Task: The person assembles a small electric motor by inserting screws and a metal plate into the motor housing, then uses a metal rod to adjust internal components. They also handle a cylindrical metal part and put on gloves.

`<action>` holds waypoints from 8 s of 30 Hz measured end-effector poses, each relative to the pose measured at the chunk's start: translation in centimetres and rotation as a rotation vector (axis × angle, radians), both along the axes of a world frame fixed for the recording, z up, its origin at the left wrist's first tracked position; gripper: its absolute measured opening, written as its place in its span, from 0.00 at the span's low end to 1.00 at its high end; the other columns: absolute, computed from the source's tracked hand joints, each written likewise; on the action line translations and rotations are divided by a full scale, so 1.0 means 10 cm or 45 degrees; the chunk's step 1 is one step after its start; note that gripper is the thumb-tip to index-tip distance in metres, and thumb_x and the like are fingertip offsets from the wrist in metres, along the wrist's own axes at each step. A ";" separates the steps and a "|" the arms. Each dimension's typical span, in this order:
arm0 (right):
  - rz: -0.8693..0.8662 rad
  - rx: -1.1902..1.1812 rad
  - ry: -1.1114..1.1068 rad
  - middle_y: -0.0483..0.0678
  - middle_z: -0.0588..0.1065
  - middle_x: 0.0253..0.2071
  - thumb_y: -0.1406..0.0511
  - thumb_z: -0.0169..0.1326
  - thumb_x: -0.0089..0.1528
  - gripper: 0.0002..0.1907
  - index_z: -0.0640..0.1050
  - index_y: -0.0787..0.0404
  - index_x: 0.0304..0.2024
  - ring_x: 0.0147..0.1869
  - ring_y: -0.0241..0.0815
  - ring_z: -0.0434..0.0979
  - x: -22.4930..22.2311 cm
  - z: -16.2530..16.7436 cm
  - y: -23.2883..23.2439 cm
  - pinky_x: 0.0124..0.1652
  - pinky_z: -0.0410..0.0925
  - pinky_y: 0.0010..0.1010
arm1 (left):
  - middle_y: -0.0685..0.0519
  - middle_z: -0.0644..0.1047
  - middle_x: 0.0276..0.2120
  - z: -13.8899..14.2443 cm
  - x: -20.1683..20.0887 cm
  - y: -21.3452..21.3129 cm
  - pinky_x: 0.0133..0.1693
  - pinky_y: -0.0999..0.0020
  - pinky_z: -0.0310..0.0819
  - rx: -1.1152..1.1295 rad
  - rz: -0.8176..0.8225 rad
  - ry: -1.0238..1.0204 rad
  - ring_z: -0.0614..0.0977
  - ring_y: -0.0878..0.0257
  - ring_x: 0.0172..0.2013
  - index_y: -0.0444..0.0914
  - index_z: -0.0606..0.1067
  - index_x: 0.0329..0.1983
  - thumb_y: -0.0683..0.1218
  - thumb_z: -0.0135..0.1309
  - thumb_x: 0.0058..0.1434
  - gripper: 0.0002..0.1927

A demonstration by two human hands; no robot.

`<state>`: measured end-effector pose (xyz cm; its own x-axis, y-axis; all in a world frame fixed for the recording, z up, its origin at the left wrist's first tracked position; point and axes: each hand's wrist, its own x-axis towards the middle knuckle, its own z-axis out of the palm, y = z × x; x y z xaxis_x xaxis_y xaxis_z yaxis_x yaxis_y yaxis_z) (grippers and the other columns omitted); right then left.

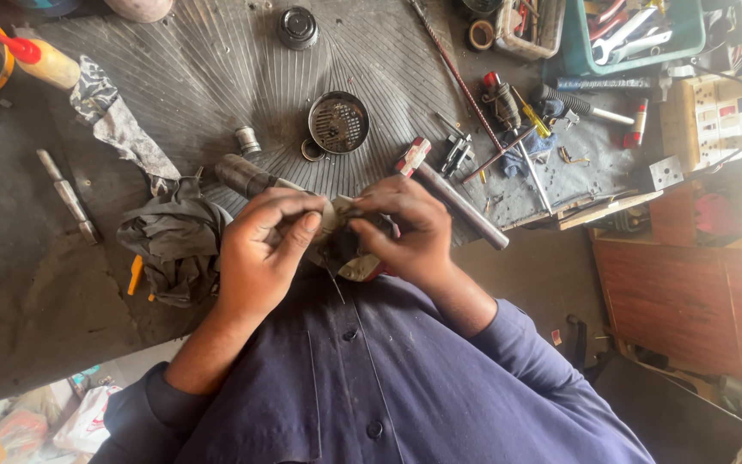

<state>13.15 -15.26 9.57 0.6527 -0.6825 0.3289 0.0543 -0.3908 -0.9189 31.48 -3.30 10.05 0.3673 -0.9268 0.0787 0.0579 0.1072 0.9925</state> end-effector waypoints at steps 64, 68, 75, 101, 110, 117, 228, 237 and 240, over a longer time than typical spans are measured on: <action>0.212 -0.005 0.136 0.43 0.72 0.38 0.73 0.66 0.62 0.08 0.81 0.62 0.42 0.43 0.36 0.71 0.14 -0.24 -0.66 0.43 0.65 0.27 | 0.53 0.77 0.42 0.20 -0.68 0.12 0.44 0.58 0.73 0.040 0.535 -1.433 0.79 0.54 0.40 0.38 0.79 0.42 0.40 0.69 0.60 0.11; 0.365 -0.065 0.054 0.44 0.74 0.43 0.76 0.63 0.62 0.08 0.81 0.61 0.42 0.49 0.38 0.74 0.16 -0.15 -0.72 0.48 0.69 0.30 | 0.51 0.76 0.43 0.13 -0.77 0.16 0.45 0.58 0.75 0.074 0.615 -1.405 0.79 0.53 0.42 0.37 0.79 0.42 0.39 0.70 0.60 0.11; 0.512 -0.280 0.165 0.44 0.68 0.36 0.78 0.61 0.58 0.13 0.84 0.59 0.42 0.42 0.38 0.72 0.23 -0.01 -0.82 0.42 0.68 0.30 | 0.51 0.77 0.45 0.10 -0.82 0.25 0.46 0.60 0.77 0.150 0.651 -1.338 0.80 0.53 0.45 0.36 0.79 0.42 0.41 0.71 0.57 0.13; 0.482 -1.047 0.262 0.46 0.67 0.37 0.72 0.62 0.50 0.21 0.82 0.49 0.45 0.44 0.47 0.74 0.19 0.36 -0.67 0.38 0.69 0.39 | 0.51 0.78 0.41 0.11 -0.74 0.28 0.41 0.61 0.77 0.072 0.611 -1.409 0.80 0.54 0.40 0.36 0.78 0.43 0.38 0.70 0.56 0.14; 0.608 -1.098 0.241 0.44 0.66 0.35 0.71 0.64 0.52 0.19 0.83 0.49 0.46 0.42 0.45 0.74 0.25 0.37 -0.78 0.35 0.68 0.38 | 0.52 0.78 0.43 0.07 -0.73 0.29 0.44 0.63 0.78 0.068 0.578 -1.400 0.81 0.55 0.43 0.34 0.80 0.43 0.38 0.69 0.59 0.12; 0.300 -0.429 0.741 0.48 0.73 0.35 0.63 0.66 0.65 0.19 0.71 0.62 0.50 0.35 0.43 0.75 -0.07 0.47 -0.44 0.35 0.68 0.35 | 0.52 0.78 0.43 0.14 -0.67 0.32 0.44 0.63 0.78 0.069 0.540 -1.380 0.81 0.56 0.43 0.35 0.80 0.42 0.38 0.70 0.56 0.13; -0.370 -0.702 0.584 0.49 0.79 0.43 0.72 0.63 0.63 0.10 0.82 0.60 0.47 0.44 0.46 0.82 -0.02 0.37 0.44 0.43 0.74 0.35 | 0.49 0.79 0.49 -0.04 -0.20 0.15 0.54 0.61 0.76 -0.256 0.141 -0.967 0.79 0.53 0.52 0.34 0.61 0.70 0.40 0.67 0.63 0.36; -0.163 -0.885 0.700 0.48 0.77 0.46 0.76 0.59 0.56 0.17 0.81 0.59 0.47 0.49 0.49 0.80 -0.09 0.42 0.31 0.47 0.74 0.38 | 0.47 0.78 0.48 -0.10 -0.16 0.14 0.53 0.61 0.77 -0.279 0.083 -0.913 0.79 0.53 0.52 0.33 0.61 0.71 0.40 0.67 0.64 0.37; -0.257 -0.789 0.646 0.48 0.78 0.45 0.75 0.61 0.60 0.13 0.81 0.59 0.46 0.48 0.48 0.81 -0.06 0.39 0.34 0.46 0.74 0.37 | 0.47 0.78 0.49 -0.10 -0.15 0.14 0.54 0.61 0.77 -0.301 0.091 -0.921 0.79 0.53 0.52 0.33 0.60 0.71 0.39 0.67 0.63 0.37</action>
<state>12.55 -11.83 13.51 0.7074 -0.5944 0.3825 -0.4352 -0.7927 -0.4269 29.96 -1.93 9.05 0.2072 -0.8314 0.5156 -0.6130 0.3004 0.7308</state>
